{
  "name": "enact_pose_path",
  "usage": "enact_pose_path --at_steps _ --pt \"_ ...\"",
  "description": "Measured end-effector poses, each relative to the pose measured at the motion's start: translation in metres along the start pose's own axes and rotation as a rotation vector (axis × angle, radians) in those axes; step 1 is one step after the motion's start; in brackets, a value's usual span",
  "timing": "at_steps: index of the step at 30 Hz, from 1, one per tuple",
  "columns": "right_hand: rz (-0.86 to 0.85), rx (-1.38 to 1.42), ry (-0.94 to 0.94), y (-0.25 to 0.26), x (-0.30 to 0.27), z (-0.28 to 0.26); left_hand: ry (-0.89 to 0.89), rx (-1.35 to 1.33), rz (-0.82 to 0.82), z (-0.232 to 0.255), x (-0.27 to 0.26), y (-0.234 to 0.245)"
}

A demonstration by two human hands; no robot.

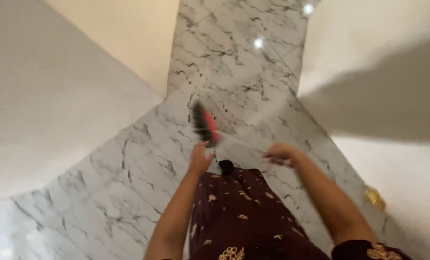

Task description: Sweeping a marble floor with a broom.

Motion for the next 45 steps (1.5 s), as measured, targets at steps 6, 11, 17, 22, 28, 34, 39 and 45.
enact_pose_path --at_steps 6,11,17,22,28,34,39,45 --pt "0.275 -0.086 -0.129 0.076 0.019 0.117 -0.273 0.033 -0.012 0.040 0.014 -0.019" --pt "0.672 -1.079 0.120 -0.028 0.032 0.020 -0.308 0.053 -0.151 0.047 0.018 -0.010" --pt "0.557 -0.169 0.003 -0.118 -0.071 -0.075 -0.423 -0.015 -0.310 0.076 0.035 -0.006" --pt "0.786 -0.230 0.263 -0.161 -0.070 -0.065 0.140 -0.697 -0.843 0.091 0.017 -0.067" --pt "1.329 -0.617 0.454 -0.155 -0.122 0.016 0.088 -0.770 -0.512 0.054 0.010 -0.060" --pt "1.296 -0.454 -0.216 -0.195 -0.104 0.203 -0.034 -0.352 -0.726 0.024 0.011 -0.038" --pt "1.279 -0.095 -0.466 -0.225 -0.099 0.221 -0.044 0.049 -0.926 0.010 -0.014 -0.048" --pt "1.385 0.045 -0.340 -0.218 -0.101 0.209 -0.373 0.356 -1.257 0.020 -0.049 -0.096"
Point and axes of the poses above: each hand's wrist, its own x-axis towards the middle knuckle, its own y-axis out of the back of the hand, z = x × y, the point moved 6 cm from there along x, towards the middle knuckle, and after that the axes turned 7 degrees about y, right-handed, at the moved point
